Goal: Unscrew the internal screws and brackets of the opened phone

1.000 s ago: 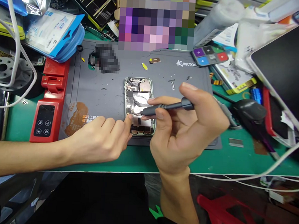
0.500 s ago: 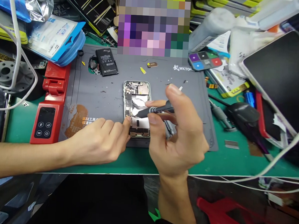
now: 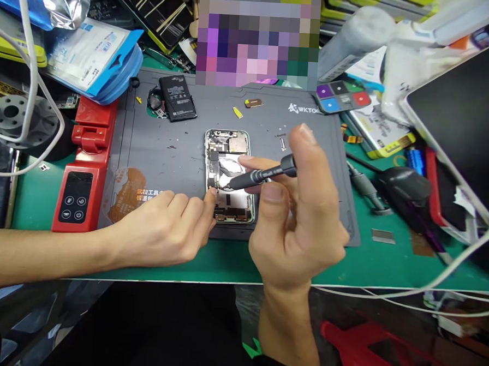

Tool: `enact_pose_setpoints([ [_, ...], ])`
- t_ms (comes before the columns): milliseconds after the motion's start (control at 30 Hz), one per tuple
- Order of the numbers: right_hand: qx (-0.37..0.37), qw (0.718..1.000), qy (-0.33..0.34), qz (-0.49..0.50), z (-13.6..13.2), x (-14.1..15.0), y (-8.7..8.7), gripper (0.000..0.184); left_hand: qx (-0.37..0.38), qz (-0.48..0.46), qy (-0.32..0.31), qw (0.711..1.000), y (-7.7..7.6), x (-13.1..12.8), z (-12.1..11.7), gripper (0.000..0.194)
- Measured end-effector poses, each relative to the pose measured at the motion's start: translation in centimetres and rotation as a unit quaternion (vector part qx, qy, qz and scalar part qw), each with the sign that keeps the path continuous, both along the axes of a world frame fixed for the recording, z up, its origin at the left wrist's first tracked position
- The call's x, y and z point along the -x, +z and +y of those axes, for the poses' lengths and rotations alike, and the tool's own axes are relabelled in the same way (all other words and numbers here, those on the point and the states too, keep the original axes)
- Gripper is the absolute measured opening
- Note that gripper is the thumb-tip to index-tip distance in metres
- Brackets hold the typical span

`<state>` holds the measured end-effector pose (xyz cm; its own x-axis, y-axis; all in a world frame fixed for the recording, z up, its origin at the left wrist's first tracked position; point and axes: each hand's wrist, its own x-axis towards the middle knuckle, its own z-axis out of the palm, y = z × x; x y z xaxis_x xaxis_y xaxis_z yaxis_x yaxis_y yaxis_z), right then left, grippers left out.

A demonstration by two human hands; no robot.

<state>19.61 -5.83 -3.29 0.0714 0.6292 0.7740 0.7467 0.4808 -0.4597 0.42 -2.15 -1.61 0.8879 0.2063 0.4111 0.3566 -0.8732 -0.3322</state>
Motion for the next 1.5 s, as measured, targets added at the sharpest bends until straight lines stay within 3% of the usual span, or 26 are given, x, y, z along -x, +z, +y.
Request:
enact_pose_setpoints([
  [133,-0.012,0.998,-0.044,-0.032,-0.1,0.0,0.4,0.058,0.000,-0.005,0.001,1.000,-0.1,0.0,0.0,0.036],
  [367,-0.026,0.996,-0.055,-0.062,-0.1,0.0,0.7,0.057,-0.001,-0.001,0.003,1.000,-0.1,0.0,0.1,0.037],
  [667,-0.002,0.999,-0.031,-0.035,0.1,0.1,1.4,0.057,-0.007,0.004,0.003,1.000,-0.2,0.1,0.1,0.040],
  [833,0.052,0.997,0.048,0.017,-0.1,0.2,1.5,0.063,-0.007,0.006,0.005,1.000,0.0,0.0,0.1,0.036],
  [933,0.048,0.996,0.066,0.029,0.0,0.3,1.4,0.063,-0.007,0.012,0.005,1.000,0.2,0.0,0.2,0.037],
  [1167,0.051,0.998,0.047,0.013,0.2,0.3,1.1,0.061,0.000,0.006,0.003,1.000,0.1,0.0,0.1,0.034],
  [1367,-0.021,0.996,-0.038,-0.077,0.5,0.1,1.2,0.053,-0.005,0.018,0.003,1.000,-0.1,0.1,0.0,0.037],
  [1500,-0.015,0.998,-0.030,-0.060,0.5,0.0,1.1,0.053,-0.005,0.019,0.012,1.000,-0.2,0.2,0.0,0.037],
])
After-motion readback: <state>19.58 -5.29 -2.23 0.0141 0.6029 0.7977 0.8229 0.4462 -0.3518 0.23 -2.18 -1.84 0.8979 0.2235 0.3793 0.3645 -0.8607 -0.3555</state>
